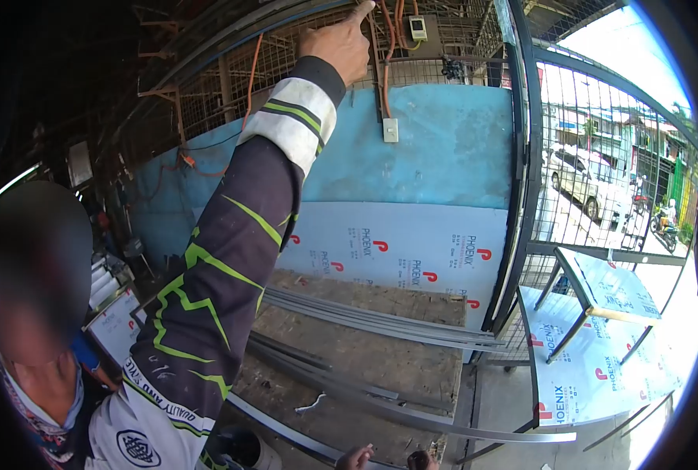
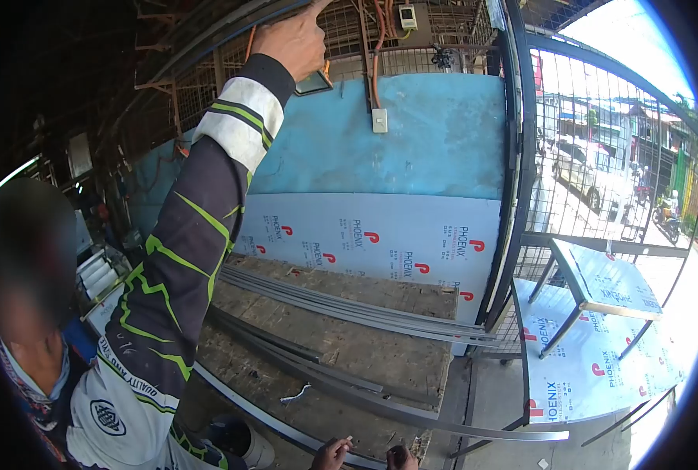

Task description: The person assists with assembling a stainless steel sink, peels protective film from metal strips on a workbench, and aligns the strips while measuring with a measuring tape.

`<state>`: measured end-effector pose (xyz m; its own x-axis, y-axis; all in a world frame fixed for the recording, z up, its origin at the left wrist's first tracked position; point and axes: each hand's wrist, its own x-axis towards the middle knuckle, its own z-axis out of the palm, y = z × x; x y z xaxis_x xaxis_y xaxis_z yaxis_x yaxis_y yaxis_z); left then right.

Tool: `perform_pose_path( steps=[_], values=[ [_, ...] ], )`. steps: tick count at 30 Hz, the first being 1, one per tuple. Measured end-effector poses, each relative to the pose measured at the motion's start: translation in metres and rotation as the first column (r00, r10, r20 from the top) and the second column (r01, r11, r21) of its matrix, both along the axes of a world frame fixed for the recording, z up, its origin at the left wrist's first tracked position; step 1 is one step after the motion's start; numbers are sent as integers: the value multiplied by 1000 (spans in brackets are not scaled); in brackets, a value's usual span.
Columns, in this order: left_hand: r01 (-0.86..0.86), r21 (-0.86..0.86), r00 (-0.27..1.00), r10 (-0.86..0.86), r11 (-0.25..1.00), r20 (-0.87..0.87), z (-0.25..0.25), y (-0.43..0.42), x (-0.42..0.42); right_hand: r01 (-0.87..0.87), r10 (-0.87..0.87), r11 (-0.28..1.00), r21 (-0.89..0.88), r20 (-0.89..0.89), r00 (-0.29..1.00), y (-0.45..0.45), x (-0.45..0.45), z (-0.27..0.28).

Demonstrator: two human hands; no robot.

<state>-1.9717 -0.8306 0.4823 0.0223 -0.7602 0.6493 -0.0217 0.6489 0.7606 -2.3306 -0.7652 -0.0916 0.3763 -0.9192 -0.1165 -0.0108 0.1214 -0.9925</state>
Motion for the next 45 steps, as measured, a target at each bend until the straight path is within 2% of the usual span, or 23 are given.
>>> perform_pose_path(
  steps=[2,5,8,9,10,11,12,14,17,19,20,24,29,31,34,36,37,40,41,42,43,44,45],
  values=[
    [584,-151,743,-600,798,-296,196,-32,4,31,-50,995,91,211,976,-4,20,10],
    [757,-203,534,-767,621,-355,260,-35,-9,-82,-14,973,216,409,913,-28,68,11],
    [596,-108,758,-602,796,-252,133,-22,5,-135,69,971,196,309,949,-28,98,88],
    [375,-22,906,-371,927,-205,22,-12,4,-128,104,990,60,297,949,-25,111,87],
    [-152,148,985,137,977,109,-129,4,-4,-131,145,989,-68,262,954,-20,119,87],
    [-598,235,724,391,767,568,-273,42,-28,-180,198,979,-99,216,956,-14,124,82],
    [-738,364,606,321,568,728,-402,85,-73,-225,239,971,-80,279,930,-3,131,87],
    [-759,591,651,293,274,700,-545,144,-154,-403,355,914,31,416,837,11,155,73],
    [-858,510,343,667,-65,661,-536,166,-159,-477,496,863,-168,99,863,27,161,90],
    [-836,541,256,939,95,230,-530,177,-156,-577,614,776,-254,98,783,39,172,96],
    [-814,550,233,972,188,12,-513,182,-153,-595,627,770,-232,96,773,47,180,95],
    [-632,718,210,956,291,-203,-519,216,-113,-721,717,689,-77,220,662,74,212,87],
    [-672,727,-289,854,140,-432,-571,267,-35,-781,793,552,-292,-109,600,102,241,71],
    [-567,824,-489,796,22,-358,-599,300,-1,-807,803,554,-203,-126,583,113,246,64],
    [-415,909,-637,719,-14,-279,-737,388,70,-790,774,568,-233,-175,608,134,253,43],
    [-347,684,-609,709,-641,356,-866,456,128,-798,791,532,-281,-171,588,144,246,34],
    [-333,181,-591,354,-925,725,-918,486,157,-791,781,546,-275,-175,600,148,241,26],
    [-44,760,-606,622,-649,496,-850,484,163,-840,809,461,-287,-255,530,166,242,-4],
    [-46,758,-591,629,-650,504,-844,488,169,-855,810,439,-275,-290,509,174,249,-14],
    [-340,320,-151,388,-884,909,-848,499,173,-874,813,413,-257,-329,480,183,254,-24],
    [-738,-44,112,-186,-674,976,-850,506,176,-896,784,430,-112,-446,432,196,262,-29],
    [-741,-40,115,-186,-670,976,-838,500,180,-894,781,434,-109,-448,434,208,272,-42],
    [-464,233,-1,263,-855,965,-819,491,182,-890,769,433,-141,-458,446,221,280,-59]
  ],
)
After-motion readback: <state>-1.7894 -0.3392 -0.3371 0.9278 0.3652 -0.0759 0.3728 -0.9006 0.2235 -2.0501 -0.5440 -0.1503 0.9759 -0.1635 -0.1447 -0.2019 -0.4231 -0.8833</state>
